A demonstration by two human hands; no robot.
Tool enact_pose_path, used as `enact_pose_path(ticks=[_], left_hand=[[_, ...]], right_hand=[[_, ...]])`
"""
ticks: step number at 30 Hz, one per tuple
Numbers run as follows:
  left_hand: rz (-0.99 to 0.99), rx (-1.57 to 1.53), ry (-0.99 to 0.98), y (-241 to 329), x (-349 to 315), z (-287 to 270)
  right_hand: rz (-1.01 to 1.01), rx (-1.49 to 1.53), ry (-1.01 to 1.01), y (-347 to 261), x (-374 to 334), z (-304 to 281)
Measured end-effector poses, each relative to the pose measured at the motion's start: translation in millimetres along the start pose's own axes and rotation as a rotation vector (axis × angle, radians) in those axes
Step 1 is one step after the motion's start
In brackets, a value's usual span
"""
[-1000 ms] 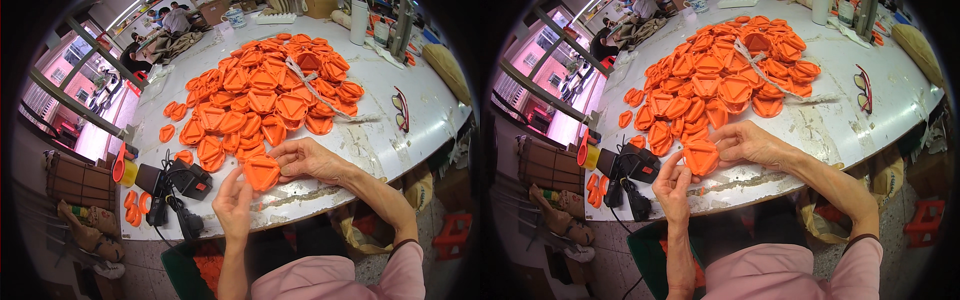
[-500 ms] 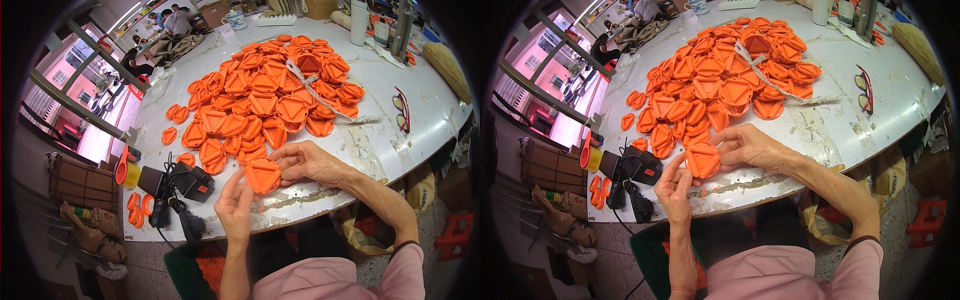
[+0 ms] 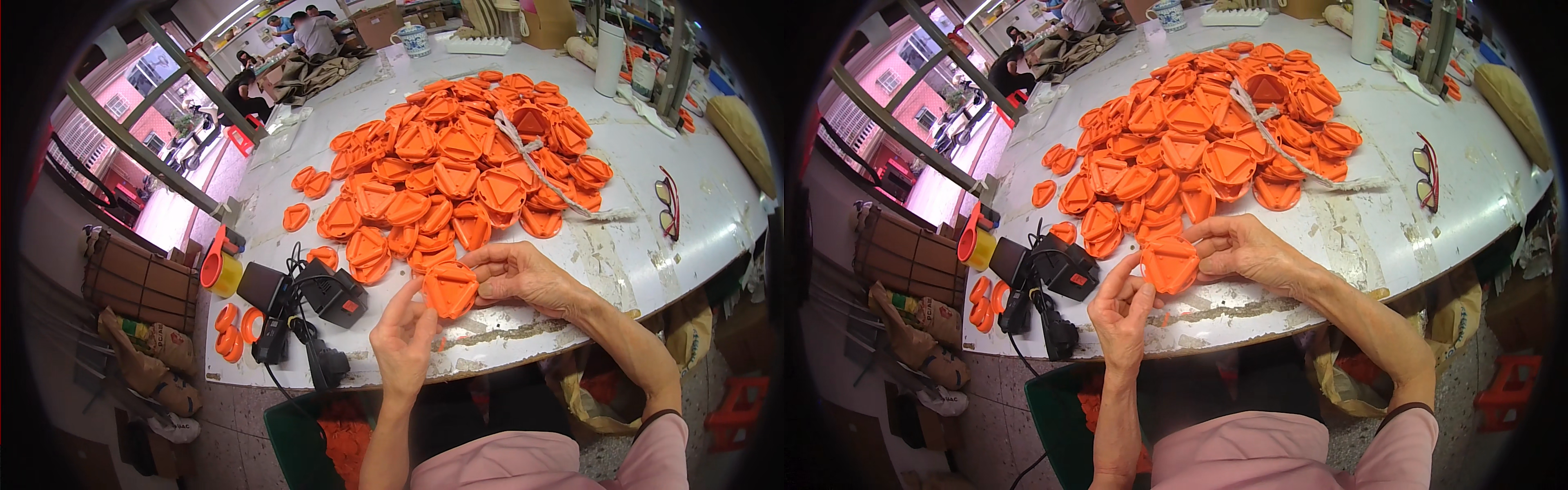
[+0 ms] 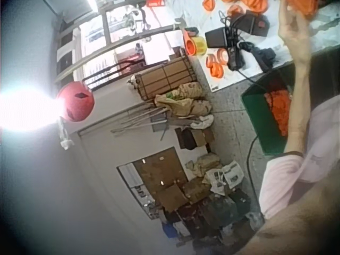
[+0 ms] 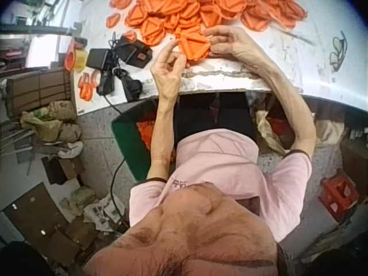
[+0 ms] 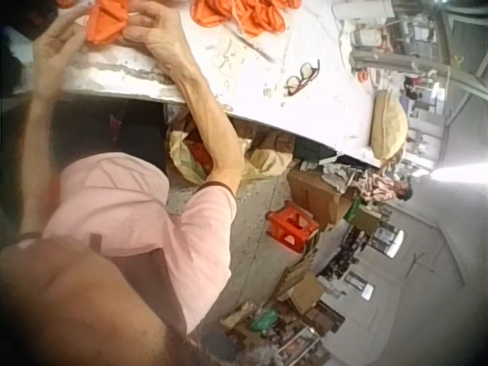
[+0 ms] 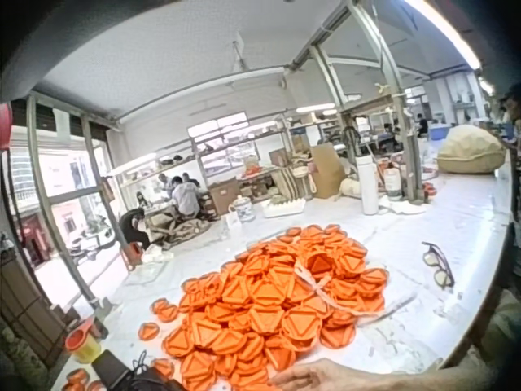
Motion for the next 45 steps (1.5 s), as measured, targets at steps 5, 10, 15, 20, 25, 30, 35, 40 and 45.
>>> enact_pose_path(ticks=[5,10,15,20,25,30,35,40,45], left_hand=[[0.038,0.011,-0.022,-0.4,-0.4,0.4],[0.048,0.012,-0.033,-2.7,-1.3,-0.3],[0.039,0.004,-0.041,-0.6,-1.5,0.9],[0.050,0.004,-0.037,-0.5,-2.0,0.7],[0.037,0.013,-0.052,0.2,-1.6,2.0],[0.055,0.037,-0.037,0.0,-1.2,0.2],[0.023,0.005,-0.031,2.9,0.4,2.4],[-0.033,-0.022,-0.015,1.1,1.1,2.0],[-0.053,-0.002,0.016,-1.3,1.8,0.4]], right_hand=[[0.003,-0.003,0.001,-0.1,0.7,0.7],[-0.016,-0.011,-0.008,0.3,1.8,0.2],[-0.015,-0.057,0.011,-1.9,0.6,1.3],[-0.012,-0.069,0.011,-3.3,-1.1,5.8],[-0.023,-0.089,0.013,-2.8,-1.6,4.6],[-0.026,-0.061,-0.003,-1.7,0.5,6.5],[-0.046,-0.050,-0.013,-2.3,0.0,2.7],[-0.052,-0.101,-0.023,-1.3,1.0,2.5],[-0.056,-0.171,0.004,1.2,1.7,-1.1]])
Point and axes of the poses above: each hand's wrist, its own x-axis towards the middle knuckle, its own z-axis out of the palm, y = z × x, the point moved 6 cm from there along x, towards the middle knuckle, and after that the axes turned 14 degrees about x, right-handed, at the moved point
